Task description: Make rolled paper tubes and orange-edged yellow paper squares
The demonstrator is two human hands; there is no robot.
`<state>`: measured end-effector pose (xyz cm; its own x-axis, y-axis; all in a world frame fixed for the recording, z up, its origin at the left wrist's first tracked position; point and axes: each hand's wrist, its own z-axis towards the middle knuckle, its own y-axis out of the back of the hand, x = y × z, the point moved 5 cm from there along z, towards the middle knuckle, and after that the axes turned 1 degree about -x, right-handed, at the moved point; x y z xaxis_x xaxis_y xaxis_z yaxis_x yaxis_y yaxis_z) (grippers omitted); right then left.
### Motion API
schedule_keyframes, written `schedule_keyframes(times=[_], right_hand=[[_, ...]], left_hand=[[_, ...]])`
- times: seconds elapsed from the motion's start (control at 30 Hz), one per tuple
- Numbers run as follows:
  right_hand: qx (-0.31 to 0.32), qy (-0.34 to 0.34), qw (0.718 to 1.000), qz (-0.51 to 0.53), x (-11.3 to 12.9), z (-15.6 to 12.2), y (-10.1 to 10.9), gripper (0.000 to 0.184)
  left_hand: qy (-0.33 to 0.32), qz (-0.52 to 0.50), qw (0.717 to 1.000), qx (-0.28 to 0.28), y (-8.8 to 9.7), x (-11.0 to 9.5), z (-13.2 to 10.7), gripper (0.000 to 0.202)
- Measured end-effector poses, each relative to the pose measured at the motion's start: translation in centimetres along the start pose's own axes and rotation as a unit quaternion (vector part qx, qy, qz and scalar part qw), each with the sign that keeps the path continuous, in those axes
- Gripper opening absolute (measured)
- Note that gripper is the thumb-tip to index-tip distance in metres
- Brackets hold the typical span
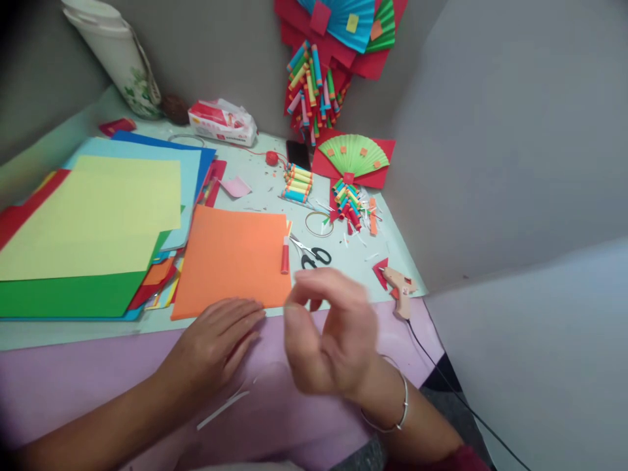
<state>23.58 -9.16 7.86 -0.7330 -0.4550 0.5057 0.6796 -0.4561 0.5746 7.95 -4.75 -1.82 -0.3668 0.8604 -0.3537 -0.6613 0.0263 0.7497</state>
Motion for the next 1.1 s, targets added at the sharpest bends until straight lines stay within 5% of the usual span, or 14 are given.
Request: schedule_keyframes(times=[0.1,0.2,0.33,0.77,0.93,1.1], right_hand=[[0.009,0.04,0.999,-0.02,-1.6,-1.6,-2.9,0.043],[0.095,0.05,0.991,-0.073,-3.6,-4.1,-6.3,0.046],[0.141,0.077,0.983,-0.089,-4.5,-6.0,-8.2,0.054],[0.102,0.065,0.98,-0.161,-5.8,-6.4,-6.2,0.047],[0.048,-0.03,0.973,-0.223,-8.6,-3.5,-3.8,0.026],[0.128,-0.146,0.924,-0.328,-11.9,-1.4,-4.9,0.023]], left_hand=[[-0.004,0.042,0.999,0.014,-0.3,0.1,-0.2,0.027],[-0.012,0.074,0.997,0.033,-0.6,0.1,-0.5,0.03],[-0.018,0.111,0.991,0.069,-0.9,-0.1,-0.8,0.036],[-0.022,0.185,0.98,0.073,-1.0,-0.3,-1.7,0.04],[-0.024,0.181,0.98,0.073,-1.3,-0.9,-0.9,0.04],[-0.058,0.15,0.981,0.111,-3.2,-1.1,-0.1,0.045]])
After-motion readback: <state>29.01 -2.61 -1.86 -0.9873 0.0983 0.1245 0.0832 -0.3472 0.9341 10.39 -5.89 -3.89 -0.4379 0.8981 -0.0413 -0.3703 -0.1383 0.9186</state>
